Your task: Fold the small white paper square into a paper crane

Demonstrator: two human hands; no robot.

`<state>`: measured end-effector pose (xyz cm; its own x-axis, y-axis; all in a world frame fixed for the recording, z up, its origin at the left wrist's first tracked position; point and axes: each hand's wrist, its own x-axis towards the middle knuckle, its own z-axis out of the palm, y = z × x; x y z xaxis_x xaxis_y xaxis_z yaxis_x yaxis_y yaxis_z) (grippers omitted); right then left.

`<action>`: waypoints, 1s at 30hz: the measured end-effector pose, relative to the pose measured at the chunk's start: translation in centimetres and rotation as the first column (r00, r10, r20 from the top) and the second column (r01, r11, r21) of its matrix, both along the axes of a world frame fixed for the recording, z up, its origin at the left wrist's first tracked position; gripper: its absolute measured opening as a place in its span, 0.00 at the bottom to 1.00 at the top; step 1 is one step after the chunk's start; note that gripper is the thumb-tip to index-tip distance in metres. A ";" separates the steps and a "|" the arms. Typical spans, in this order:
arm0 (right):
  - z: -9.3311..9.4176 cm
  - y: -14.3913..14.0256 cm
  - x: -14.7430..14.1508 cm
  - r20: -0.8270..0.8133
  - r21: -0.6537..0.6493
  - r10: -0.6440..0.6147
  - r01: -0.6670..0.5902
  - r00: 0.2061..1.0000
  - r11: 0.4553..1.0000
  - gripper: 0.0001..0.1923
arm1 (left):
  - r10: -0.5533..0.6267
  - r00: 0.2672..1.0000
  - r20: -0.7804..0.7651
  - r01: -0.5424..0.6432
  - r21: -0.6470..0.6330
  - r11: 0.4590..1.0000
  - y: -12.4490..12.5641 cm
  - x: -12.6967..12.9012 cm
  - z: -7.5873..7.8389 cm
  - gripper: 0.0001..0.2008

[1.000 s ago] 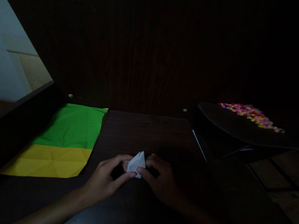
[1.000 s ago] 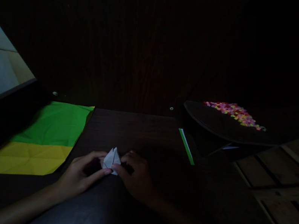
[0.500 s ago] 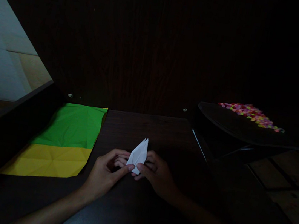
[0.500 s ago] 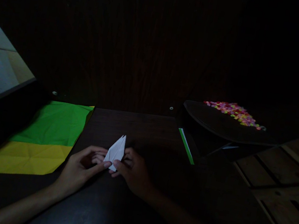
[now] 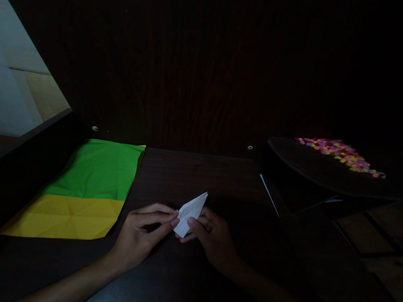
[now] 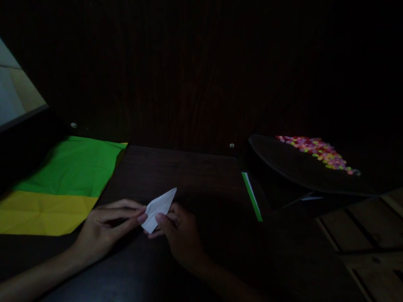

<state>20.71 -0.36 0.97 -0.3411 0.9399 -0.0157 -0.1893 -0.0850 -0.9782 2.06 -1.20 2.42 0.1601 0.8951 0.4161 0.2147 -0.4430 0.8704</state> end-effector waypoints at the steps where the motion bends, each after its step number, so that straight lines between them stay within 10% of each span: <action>1: 0.0 0.0 0.0 0.001 -0.003 -0.001 0.001 1.000 1.000 0.16 | -0.007 1.000 -0.003 0.007 0.005 1.000 0.0 0.0 0.0 0.07; 30: 0.3 -0.1 0.3 0.051 0.007 0.024 -0.025 0.998 1.000 0.19 | 0.094 0.953 0.289 0.027 -0.389 0.921 0.3 0.4 0.7 0.07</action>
